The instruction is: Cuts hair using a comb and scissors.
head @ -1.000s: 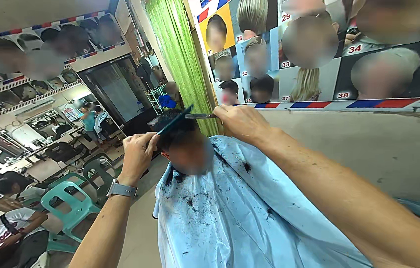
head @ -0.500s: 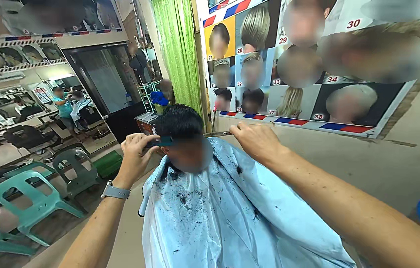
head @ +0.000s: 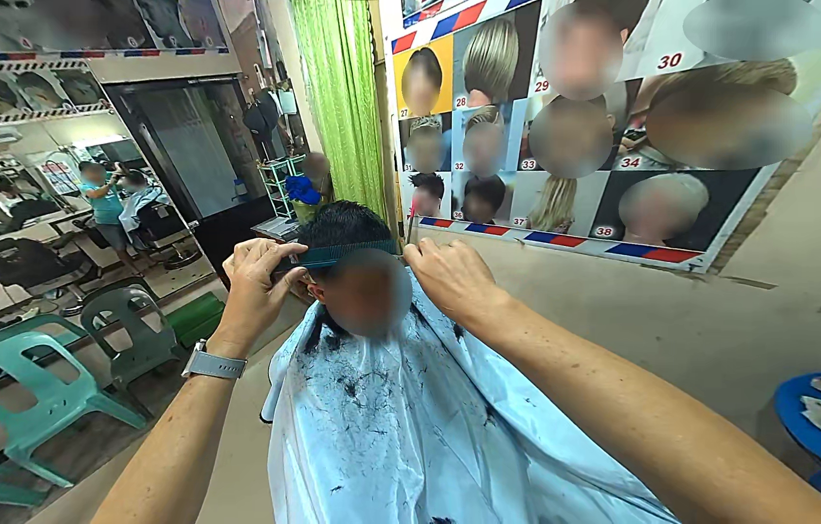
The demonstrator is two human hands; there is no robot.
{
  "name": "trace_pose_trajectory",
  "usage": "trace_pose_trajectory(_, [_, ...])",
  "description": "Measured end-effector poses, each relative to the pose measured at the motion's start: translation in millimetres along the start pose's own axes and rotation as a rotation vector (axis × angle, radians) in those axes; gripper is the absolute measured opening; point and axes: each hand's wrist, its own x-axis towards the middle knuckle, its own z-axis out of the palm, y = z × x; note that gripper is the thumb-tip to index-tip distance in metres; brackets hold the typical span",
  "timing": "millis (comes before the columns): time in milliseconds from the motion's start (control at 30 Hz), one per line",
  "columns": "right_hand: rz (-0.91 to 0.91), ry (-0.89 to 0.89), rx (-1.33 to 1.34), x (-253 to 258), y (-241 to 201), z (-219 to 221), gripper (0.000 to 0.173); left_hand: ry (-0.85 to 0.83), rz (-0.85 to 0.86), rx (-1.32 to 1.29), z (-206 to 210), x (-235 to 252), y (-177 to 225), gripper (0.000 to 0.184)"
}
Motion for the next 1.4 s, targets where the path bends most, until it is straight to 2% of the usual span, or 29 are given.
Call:
trace_pose_trajectory(200, [-0.008,0.051,-0.003,-1,2,4,0.019,0.000,0.006,-0.003,0,0,-1,0.029])
trace_pose_trajectory(300, [0.012,0.001,-0.008,0,-1,1,0.021,-0.005,-0.001,-0.016,0,2,-2,0.030])
trace_pose_trajectory(400, [-0.007,0.029,0.003,1,2,0,0.019,-0.018,0.003,-0.017,-2,6,-2,0.031])
trace_pose_trajectory(533, [-0.016,0.116,0.128,3,21,-2,0.016,-0.009,-0.005,-0.020,-4,25,-2,0.032])
trace_pose_trajectory(633, [0.021,0.116,0.197,5,43,-5,0.016,-0.093,-0.022,-0.009,1,31,-12,0.037])
trace_pose_trajectory(767, [0.018,0.126,0.199,-1,74,9,0.014,-0.245,0.014,-0.093,10,3,-16,0.037])
trace_pose_trajectory(867, [-0.008,0.133,0.176,-12,91,29,0.013,-0.312,0.005,-0.127,17,-30,-5,0.035])
trace_pose_trajectory(1000, [-0.043,0.134,0.183,-19,99,61,0.011,-0.201,0.046,0.004,24,-50,22,0.031])
trace_pose_trajectory(1133, [-0.071,0.079,0.203,-14,92,78,0.011,-0.071,0.039,0.187,22,-28,28,0.030])
trace_pose_trajectory(1267, [-0.102,0.066,0.238,2,76,74,0.029,-0.024,0.030,0.226,9,0,32,0.030])
trace_pose_trajectory(1400, [-0.128,0.082,0.246,19,62,63,0.034,-0.002,0.036,0.244,2,12,39,0.031])
